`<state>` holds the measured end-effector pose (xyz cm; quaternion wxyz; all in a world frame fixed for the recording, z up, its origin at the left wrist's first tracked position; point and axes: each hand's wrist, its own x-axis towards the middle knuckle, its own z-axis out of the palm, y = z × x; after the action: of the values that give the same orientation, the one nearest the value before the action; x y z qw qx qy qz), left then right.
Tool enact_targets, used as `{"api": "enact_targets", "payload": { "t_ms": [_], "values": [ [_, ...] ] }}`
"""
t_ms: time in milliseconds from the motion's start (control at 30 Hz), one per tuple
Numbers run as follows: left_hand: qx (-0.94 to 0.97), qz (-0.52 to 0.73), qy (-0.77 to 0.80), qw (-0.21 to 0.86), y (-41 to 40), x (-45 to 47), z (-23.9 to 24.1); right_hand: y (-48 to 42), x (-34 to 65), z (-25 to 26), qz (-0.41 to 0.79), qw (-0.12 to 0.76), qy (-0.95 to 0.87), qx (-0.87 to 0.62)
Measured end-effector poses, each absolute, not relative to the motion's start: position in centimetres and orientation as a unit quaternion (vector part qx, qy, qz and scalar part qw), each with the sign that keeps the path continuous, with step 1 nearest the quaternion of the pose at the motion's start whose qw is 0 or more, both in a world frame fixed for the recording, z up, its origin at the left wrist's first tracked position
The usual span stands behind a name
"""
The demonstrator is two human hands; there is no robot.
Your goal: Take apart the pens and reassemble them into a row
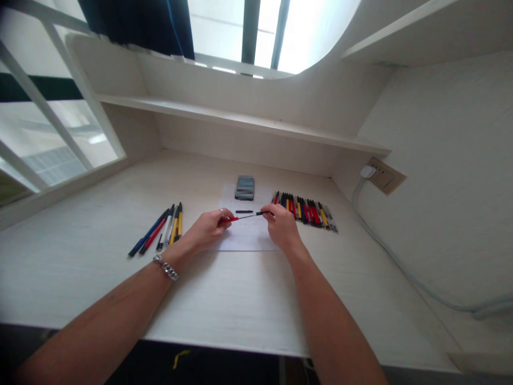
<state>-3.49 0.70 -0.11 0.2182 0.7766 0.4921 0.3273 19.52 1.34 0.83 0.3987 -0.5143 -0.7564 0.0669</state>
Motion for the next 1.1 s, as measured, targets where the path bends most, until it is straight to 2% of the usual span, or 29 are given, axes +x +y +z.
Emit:
{"api": "enact_targets", "payload": {
  "t_ms": [1100],
  "values": [
    [0.803,0.314,0.445,0.244,0.4,-3.1,-0.1,-0.1,16.2,0.7,0.157,0.378,-0.779,-0.475]
  ]
}}
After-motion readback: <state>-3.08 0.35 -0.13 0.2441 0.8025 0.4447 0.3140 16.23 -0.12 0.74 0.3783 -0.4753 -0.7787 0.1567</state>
